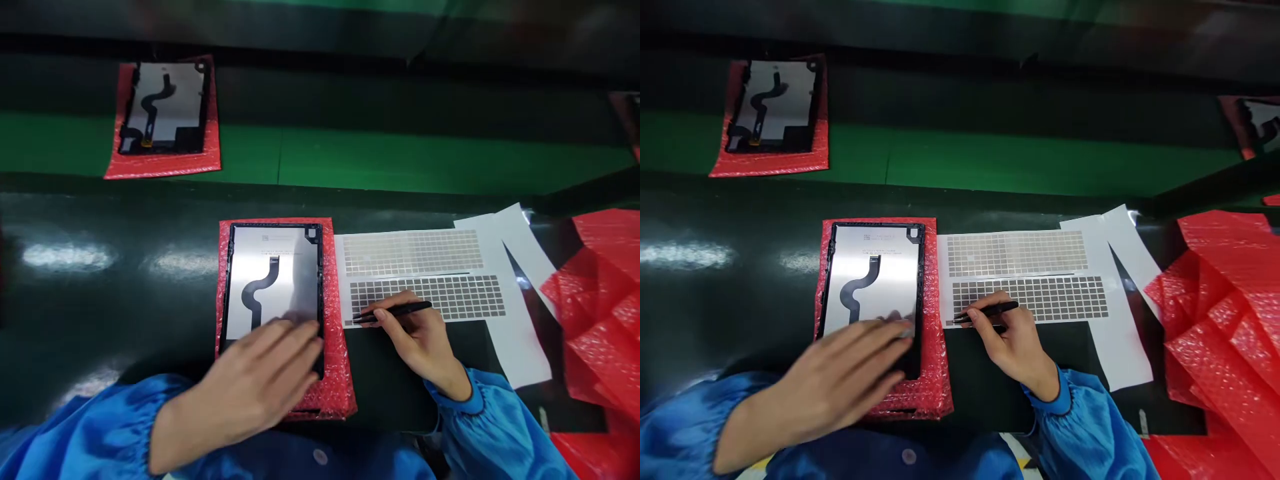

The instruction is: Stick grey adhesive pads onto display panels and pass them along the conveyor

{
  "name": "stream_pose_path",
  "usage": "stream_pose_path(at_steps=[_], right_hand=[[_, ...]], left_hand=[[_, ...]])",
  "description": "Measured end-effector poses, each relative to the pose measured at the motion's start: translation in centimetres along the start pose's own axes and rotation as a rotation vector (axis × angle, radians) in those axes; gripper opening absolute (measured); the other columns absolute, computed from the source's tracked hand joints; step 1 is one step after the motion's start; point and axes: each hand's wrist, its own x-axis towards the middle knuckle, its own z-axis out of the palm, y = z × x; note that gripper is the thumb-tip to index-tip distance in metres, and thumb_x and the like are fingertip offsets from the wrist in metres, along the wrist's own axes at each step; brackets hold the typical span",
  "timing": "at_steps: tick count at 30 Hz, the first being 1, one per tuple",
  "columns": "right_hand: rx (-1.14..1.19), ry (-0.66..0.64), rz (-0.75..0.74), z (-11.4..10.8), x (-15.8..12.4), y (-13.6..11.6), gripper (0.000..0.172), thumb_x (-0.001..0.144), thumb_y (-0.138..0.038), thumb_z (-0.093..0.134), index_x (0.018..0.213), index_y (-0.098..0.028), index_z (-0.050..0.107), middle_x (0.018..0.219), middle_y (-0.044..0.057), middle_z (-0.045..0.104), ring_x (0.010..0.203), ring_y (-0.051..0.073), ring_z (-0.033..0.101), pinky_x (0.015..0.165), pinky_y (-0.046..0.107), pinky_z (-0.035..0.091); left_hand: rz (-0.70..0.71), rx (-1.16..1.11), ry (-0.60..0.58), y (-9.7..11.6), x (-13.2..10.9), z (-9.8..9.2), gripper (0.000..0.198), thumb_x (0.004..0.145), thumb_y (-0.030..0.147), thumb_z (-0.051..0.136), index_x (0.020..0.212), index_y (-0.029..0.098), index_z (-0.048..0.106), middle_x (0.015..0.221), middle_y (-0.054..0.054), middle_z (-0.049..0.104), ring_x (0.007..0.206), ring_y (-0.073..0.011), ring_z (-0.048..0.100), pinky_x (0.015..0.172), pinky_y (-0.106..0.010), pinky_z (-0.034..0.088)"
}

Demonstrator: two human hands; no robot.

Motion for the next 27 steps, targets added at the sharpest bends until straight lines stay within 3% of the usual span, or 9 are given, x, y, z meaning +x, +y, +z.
stream_pose_path(at_steps=[3,7,19,24,27], right_hand=[[-0.019,-0.005,-0.005,0.0,0.1,-0.1,0.016,0.095,-0.035,0.074,0.095,-0.019,0.077,0.088,0.008,0.080,0.070,0.023,0.082,0.063,0.031,0.070],[-0.058,-0.022,-0.046,0.0,0.1,-0.2,0.012,0.097,-0.030,0.071,0.097,-0.019,0.077,0.089,0.007,0.078,0.071,0.021,0.081,0.063,0.029,0.070],[-0.053,-0.062,-0.010,-0.3,0.1,0.0,0.007,0.098,-0.026,0.071,0.099,-0.021,0.076,0.089,0.006,0.079,0.071,0.021,0.081,0.064,0.029,0.069],[0.184,-0.055,0.090,-0.3,0.6,-0.8,0.009,0.099,-0.029,0.071,0.096,-0.021,0.071,0.087,0.006,0.081,0.070,0.022,0.082,0.066,0.032,0.071],[0.299,-0.017,0.078,-0.2,1.3,-1.7,0.009,0.100,-0.028,0.070,0.094,-0.022,0.069,0.087,0.005,0.083,0.070,0.023,0.082,0.065,0.034,0.071]], left_hand=[[0.188,0.125,-0.158,1.9,1.8,2.0,0.041,0.099,0.022,0.056,0.137,0.009,0.063,0.153,-0.014,0.056,0.108,-0.0286,0.062,0.087,-0.042,0.056],[0.187,0.172,-0.262,2.7,2.6,3.7,0.045,0.101,0.023,0.052,0.141,0.006,0.062,0.155,-0.017,0.052,0.107,-0.0286,0.059,0.080,-0.040,0.053],[0.142,0.148,-0.289,2.7,2.8,3.6,0.047,0.104,0.031,0.046,0.141,0.007,0.063,0.154,-0.017,0.052,0.102,-0.0277,0.054,0.076,-0.041,0.046],[0.148,0.144,-0.279,2.6,3.0,3.2,0.048,0.105,0.031,0.044,0.144,0.007,0.060,0.154,-0.016,0.053,0.104,-0.0267,0.055,0.081,-0.040,0.048],[0.154,0.124,-0.282,2.3,3.2,3.1,0.047,0.105,0.032,0.045,0.141,0.007,0.062,0.153,-0.015,0.053,0.104,-0.0265,0.056,0.081,-0.040,0.049]])
